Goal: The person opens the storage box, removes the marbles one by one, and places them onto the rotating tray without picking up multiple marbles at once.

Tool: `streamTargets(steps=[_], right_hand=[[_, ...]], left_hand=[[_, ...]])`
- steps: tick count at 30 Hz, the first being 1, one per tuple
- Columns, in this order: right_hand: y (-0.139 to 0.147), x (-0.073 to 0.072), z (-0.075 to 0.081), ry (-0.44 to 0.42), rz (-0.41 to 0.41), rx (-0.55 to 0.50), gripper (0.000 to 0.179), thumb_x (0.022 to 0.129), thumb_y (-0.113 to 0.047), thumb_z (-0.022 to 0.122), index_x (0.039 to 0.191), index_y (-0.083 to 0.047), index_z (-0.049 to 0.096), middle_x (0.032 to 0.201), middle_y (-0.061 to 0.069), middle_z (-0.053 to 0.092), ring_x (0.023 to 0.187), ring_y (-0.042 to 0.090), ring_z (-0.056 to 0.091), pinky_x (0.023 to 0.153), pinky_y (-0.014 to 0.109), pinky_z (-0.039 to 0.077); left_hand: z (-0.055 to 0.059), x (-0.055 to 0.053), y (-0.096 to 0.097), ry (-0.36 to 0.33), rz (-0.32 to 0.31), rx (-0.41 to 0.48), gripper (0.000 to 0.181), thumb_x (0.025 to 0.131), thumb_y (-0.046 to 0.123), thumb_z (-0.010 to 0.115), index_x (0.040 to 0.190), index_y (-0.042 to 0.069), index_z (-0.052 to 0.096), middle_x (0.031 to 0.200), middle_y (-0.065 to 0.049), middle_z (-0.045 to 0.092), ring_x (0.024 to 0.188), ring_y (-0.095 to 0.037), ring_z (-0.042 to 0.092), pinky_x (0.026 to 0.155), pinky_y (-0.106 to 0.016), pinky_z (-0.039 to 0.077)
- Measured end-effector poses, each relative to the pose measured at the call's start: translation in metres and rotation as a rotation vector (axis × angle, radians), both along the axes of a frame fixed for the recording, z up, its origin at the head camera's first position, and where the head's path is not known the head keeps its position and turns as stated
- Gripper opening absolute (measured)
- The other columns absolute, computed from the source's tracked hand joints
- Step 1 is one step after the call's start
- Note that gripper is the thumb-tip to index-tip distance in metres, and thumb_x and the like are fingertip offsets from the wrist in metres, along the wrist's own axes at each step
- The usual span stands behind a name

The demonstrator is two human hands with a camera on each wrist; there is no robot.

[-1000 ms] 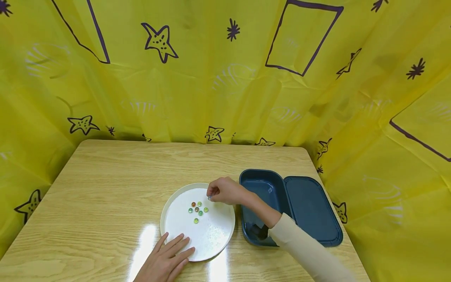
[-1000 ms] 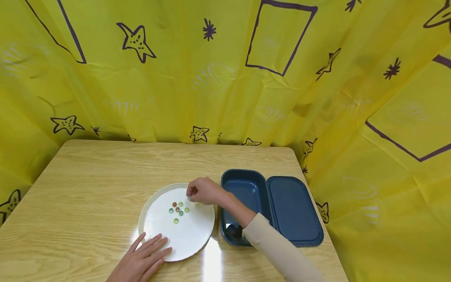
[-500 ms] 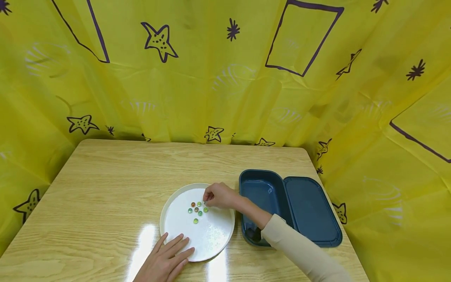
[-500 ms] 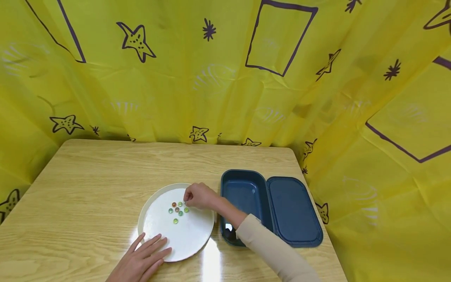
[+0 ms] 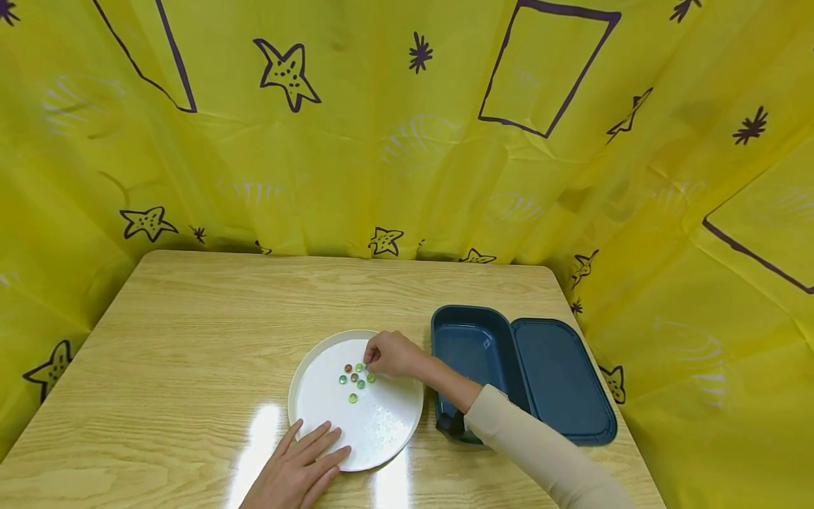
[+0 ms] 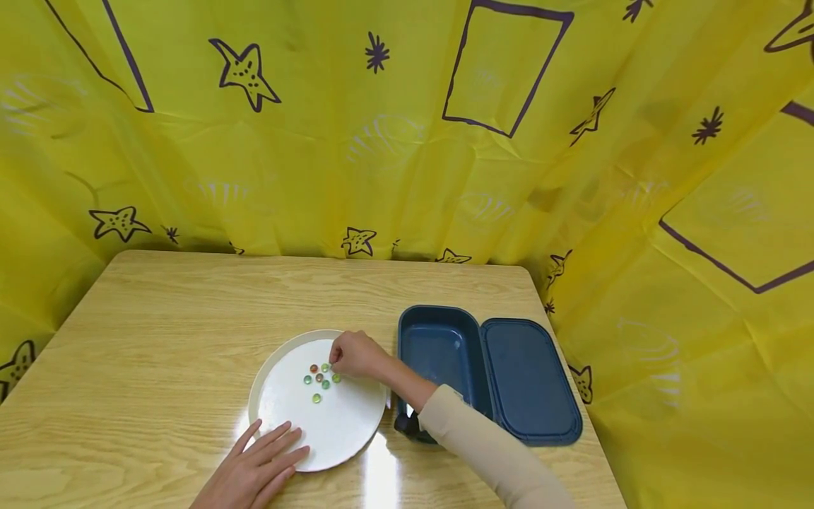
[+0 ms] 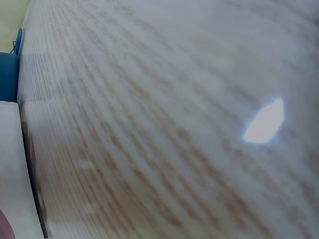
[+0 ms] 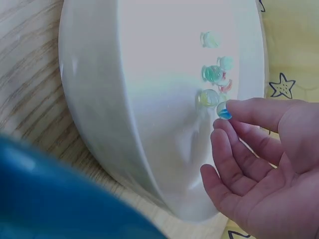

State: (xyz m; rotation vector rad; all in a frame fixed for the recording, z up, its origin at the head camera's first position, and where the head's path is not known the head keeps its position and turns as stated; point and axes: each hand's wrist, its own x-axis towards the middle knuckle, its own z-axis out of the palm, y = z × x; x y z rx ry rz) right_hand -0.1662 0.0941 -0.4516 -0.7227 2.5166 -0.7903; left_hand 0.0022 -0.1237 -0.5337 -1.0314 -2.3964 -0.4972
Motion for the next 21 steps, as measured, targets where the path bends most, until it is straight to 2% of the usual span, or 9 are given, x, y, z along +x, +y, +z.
streamTargets(steps=[6,13,21], right_hand=[[-0.004,0.003,-0.002,0.010,-0.031,0.024,0.008,0.085,0.000,0.074,0.081,-0.007,0.072,0.069,-0.006,0.061,0.061,0.005,0.052,0.058,0.017,0.044],[-0.009,0.006,-0.005,0.023,-0.052,0.044,0.012,0.084,0.000,0.074,0.078,-0.009,0.072,0.066,-0.007,0.059,0.058,0.006,0.050,0.054,0.018,0.042],[-0.011,0.007,-0.005,0.031,-0.065,0.053,0.011,0.084,0.001,0.073,0.078,-0.009,0.073,0.067,-0.007,0.060,0.057,0.006,0.051,0.053,0.018,0.042]], left_hand=[[-0.001,0.000,0.000,-0.003,0.003,0.014,0.044,0.109,0.041,0.035,0.114,0.023,0.076,0.121,-0.003,0.069,0.116,-0.024,0.062,0.120,-0.036,0.004],[-0.001,0.000,-0.001,0.002,-0.010,0.008,0.039,0.109,0.039,0.041,0.114,0.022,0.076,0.122,-0.003,0.069,0.116,-0.024,0.062,0.120,-0.036,0.005],[0.000,-0.001,0.000,0.019,-0.012,0.024,0.046,0.110,0.039,0.033,0.113,0.022,0.076,0.121,-0.003,0.069,0.115,-0.023,0.062,0.120,-0.037,0.007]])
